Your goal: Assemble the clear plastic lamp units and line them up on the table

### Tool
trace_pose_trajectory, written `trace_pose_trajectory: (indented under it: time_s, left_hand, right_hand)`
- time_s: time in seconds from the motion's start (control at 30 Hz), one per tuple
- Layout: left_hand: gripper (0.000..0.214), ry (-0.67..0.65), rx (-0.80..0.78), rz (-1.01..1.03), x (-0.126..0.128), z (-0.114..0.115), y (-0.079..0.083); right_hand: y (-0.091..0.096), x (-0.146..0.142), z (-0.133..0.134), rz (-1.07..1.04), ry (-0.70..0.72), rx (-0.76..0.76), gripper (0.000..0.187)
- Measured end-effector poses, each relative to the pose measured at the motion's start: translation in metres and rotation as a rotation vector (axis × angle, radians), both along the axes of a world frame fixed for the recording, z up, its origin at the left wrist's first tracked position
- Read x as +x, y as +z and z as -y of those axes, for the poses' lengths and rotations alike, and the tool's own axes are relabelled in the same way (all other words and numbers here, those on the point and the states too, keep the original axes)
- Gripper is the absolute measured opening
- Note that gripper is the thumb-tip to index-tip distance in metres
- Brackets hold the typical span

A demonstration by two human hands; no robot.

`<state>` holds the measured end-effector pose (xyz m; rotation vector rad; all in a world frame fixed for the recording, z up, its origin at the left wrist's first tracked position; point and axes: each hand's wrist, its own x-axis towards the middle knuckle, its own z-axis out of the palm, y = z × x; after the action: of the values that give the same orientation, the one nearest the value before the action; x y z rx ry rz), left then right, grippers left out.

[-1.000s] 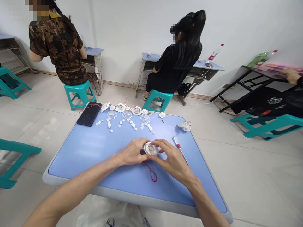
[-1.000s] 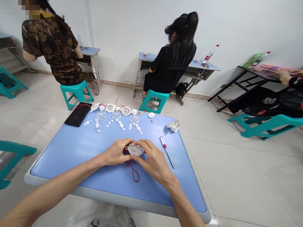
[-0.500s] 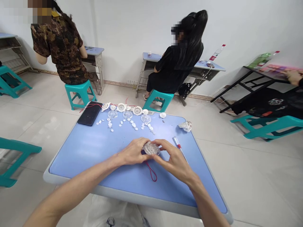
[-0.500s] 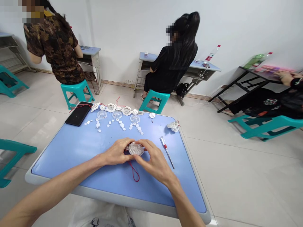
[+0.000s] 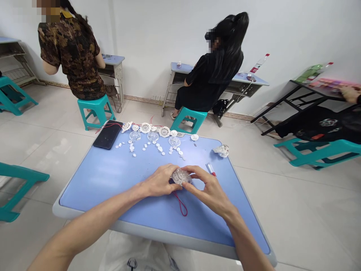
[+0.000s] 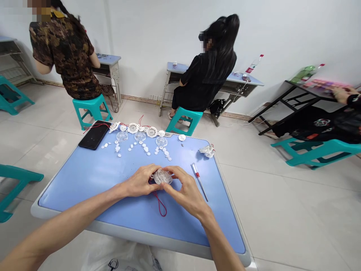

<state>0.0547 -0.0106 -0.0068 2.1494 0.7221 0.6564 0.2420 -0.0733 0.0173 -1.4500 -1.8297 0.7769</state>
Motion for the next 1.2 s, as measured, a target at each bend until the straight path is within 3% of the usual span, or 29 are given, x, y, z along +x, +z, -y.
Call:
trace_pose_trajectory:
  time_s: [0.2, 0.4, 1.2]
  left_hand:
    - [0.033, 0.011, -0.004, -0.001, 0.0005, -0.0010, -0.0027]
    - [0.047, 0.030, -0.056, -0.013, 0.0005, -0.0016, -0.0021]
    - [0.046, 0.041, -0.106, -0.006, 0.0009, -0.0020, 0.0023]
  right_hand:
    - [0.0015, -0.0001, -0.0003, -0.018, 0.000, 0.031, 0.030]
    - [0.0021, 0.0043, -0.0026, -0.092, -0.017, -0.036, 0.032]
    - [0.0039, 0.0075, -0.0048, -0.165, -0.037, -0.120, 0.034]
